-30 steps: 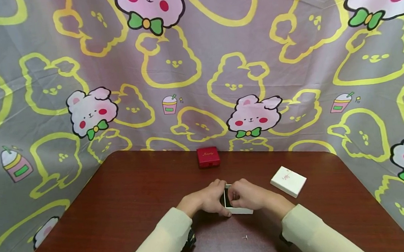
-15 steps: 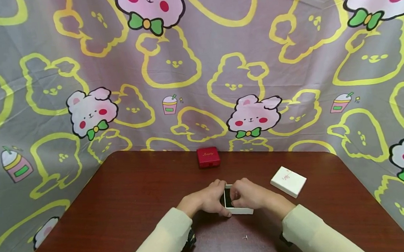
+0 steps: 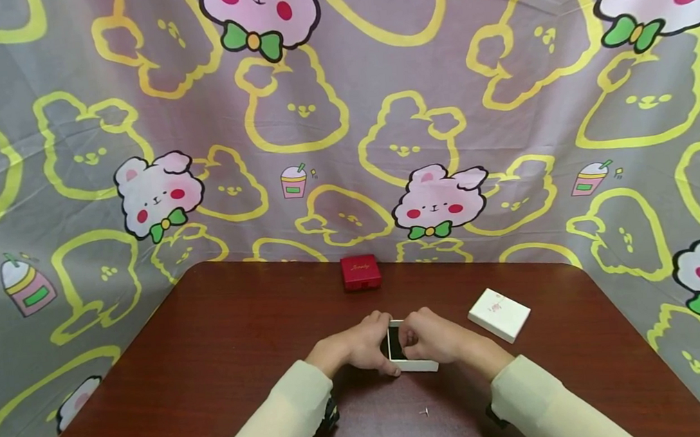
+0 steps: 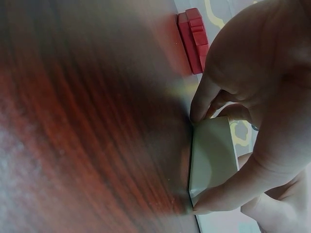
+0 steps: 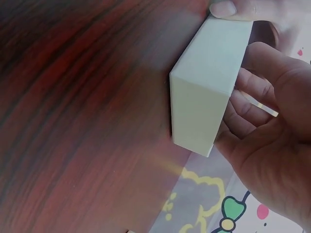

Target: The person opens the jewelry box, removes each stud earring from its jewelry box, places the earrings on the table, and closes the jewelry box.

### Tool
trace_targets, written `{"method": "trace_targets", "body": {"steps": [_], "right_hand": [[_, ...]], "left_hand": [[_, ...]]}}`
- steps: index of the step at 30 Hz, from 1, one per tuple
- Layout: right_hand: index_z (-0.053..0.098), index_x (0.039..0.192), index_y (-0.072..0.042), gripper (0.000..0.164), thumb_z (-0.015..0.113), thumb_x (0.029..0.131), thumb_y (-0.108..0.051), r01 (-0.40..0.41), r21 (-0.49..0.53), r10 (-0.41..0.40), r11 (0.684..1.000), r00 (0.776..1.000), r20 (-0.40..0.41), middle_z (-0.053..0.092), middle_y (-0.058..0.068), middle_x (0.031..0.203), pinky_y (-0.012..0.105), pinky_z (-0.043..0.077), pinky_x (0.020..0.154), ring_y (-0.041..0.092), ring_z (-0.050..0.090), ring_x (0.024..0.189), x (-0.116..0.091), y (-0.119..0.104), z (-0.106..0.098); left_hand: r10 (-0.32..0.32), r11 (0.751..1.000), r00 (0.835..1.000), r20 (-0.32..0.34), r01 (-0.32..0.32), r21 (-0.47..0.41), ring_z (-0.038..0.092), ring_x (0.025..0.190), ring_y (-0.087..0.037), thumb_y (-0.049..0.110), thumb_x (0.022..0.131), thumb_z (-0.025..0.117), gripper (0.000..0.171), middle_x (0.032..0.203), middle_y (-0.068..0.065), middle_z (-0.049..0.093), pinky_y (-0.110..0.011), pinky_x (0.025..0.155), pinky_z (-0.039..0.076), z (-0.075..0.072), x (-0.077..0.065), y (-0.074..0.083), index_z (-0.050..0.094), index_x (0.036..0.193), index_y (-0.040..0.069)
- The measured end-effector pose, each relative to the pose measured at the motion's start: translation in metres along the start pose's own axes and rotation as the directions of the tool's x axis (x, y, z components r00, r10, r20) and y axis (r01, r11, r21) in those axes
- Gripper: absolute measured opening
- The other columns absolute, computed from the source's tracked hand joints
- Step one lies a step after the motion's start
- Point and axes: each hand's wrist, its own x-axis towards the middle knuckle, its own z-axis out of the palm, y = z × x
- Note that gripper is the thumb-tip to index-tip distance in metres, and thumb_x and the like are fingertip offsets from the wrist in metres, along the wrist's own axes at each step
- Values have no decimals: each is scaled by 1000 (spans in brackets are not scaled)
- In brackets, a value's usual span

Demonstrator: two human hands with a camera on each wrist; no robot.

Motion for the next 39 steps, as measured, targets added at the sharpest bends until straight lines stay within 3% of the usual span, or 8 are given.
{"method": "trace_targets", "body": {"steps": [31, 39], "right_hand": [[69, 73, -13, 16, 73, 76, 2, 27, 3, -27, 1000, 999, -33, 61, -13, 66, 20, 46, 56, -2, 52, 60, -2, 6, -1], [72, 74, -8, 12, 74, 77, 3, 32, -4, -32, 999, 999, -32, 64, -12, 67, 21, 48, 58, -2, 54, 62, -3, 3, -3]], "left_hand": [[6, 1000, 1000, -10, -6, 3, 46, 100, -11, 37, 76, 90, 68, 107, 1, 48, -25, 89, 45, -1, -1, 1, 51, 123, 7], [6, 1000, 1000, -15, -6, 11, 46, 100, -11, 37, 76, 90, 68, 106, 1, 48, -26, 90, 44, 0, -1, 1, 51, 122, 7]]}}
